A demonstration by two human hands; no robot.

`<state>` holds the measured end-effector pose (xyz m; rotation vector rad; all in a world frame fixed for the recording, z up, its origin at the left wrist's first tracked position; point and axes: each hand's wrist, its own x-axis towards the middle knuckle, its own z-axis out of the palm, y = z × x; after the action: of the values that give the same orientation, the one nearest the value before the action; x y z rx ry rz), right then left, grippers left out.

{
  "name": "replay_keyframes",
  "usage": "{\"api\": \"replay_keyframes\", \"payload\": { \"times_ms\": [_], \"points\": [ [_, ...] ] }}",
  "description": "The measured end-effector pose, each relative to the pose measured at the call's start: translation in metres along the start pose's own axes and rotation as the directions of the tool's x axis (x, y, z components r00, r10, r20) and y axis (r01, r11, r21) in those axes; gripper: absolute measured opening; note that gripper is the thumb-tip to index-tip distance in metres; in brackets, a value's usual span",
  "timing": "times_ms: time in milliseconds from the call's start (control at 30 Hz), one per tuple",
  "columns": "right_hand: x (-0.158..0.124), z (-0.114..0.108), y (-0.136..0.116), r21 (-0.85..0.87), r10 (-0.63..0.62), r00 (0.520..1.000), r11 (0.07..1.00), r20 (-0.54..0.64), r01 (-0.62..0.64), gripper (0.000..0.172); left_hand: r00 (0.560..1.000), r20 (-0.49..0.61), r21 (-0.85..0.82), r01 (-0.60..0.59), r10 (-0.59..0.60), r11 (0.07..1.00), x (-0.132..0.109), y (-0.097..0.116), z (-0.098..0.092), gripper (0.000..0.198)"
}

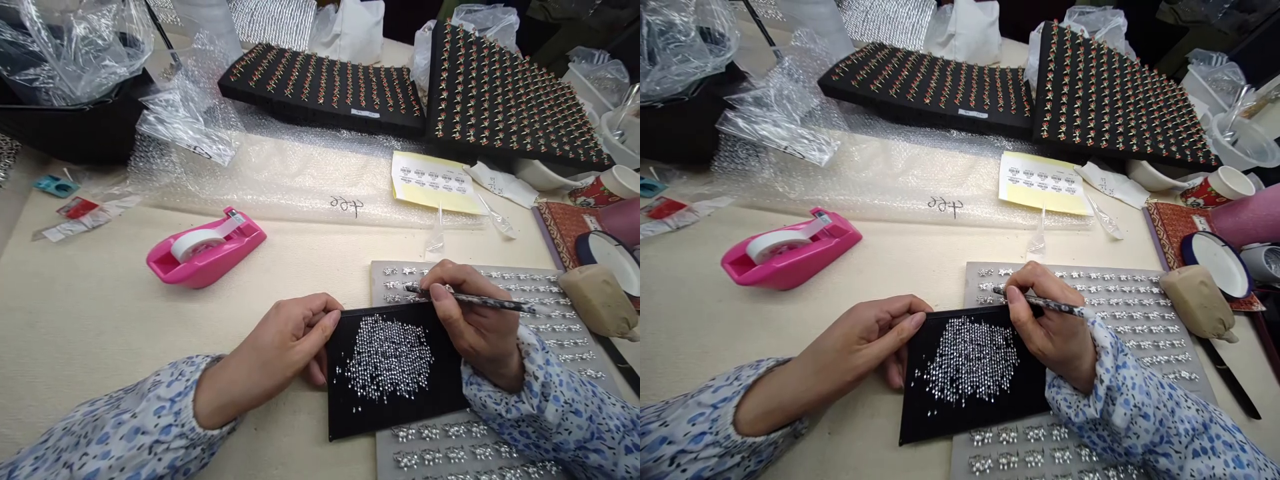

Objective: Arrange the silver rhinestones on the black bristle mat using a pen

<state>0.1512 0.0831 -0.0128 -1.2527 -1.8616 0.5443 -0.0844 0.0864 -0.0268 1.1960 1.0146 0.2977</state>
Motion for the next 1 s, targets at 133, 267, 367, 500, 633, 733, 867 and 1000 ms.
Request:
{"api": "replay_keyframes", "payload": {
  "times_ms": [133, 267, 367, 500, 633, 733, 867, 1000],
  "points": [
    [0.0012, 0.0003, 0.0006, -0.017, 0.018, 0.999, 1.000, 0.033, -0.018, 0.010, 1.000, 0.002, 0.003, 0.006, -0.006, 1.000, 0.0017, -0.0003, -0.0005, 0.024],
    [0.0007, 0.0002, 0.0012, 0.002, 0.019, 0.999, 1.000, 0.050, -0.019, 0.010, 1.000, 0.006, -0.001, 0.001, -0.001, 1.000, 0.0012, -0.0015, -0.0017, 0.025],
    [0.0003, 0.0003, 0.0018, 0.010, 0.022, 0.998, 1.000, 0.053, -0.023, 0.010, 1.000, 0.007, 0.001, 0.004, -0.004, 1.000, 0.0006, -0.0021, -0.0015, 0.025],
    [0.0002, 0.0006, 0.0021, 0.007, 0.027, 0.997, 1.000, 0.066, -0.028, 0.010, 1.000, 0.011, -0.003, 0.003, -0.003, 1.000, 0.0000, -0.0022, -0.0008, 0.025],
    [0.0003, 0.0009, 0.0019, 0.001, 0.022, 0.999, 1.000, 0.048, -0.022, 0.010, 1.000, 0.008, -0.005, 0.008, -0.008, 1.000, -0.0001, -0.0015, -0.0011, 0.025],
    [0.0005, 0.0011, 0.0018, 0.007, 0.013, 0.999, 1.000, 0.042, -0.013, 0.010, 1.000, 0.007, -0.003, 0.006, -0.006, 1.000, -0.0005, -0.0006, -0.0015, 0.025],
    [-0.0003, 0.0005, 0.0018, 0.049, 0.011, 0.999, 0.999, 0.046, -0.014, 0.013, 1.000, 0.005, 0.010, 0.004, -0.004, 1.000, -0.0014, -0.0002, -0.0014, 0.026],
    [-0.0040, -0.0017, 0.0015, 0.202, -0.034, 0.998, 0.979, 0.061, 0.021, 0.016, 1.000, 0.011, 0.005, 0.001, -0.001, 1.000, -0.0004, -0.0005, -0.0014, 0.025]
  ]
}}
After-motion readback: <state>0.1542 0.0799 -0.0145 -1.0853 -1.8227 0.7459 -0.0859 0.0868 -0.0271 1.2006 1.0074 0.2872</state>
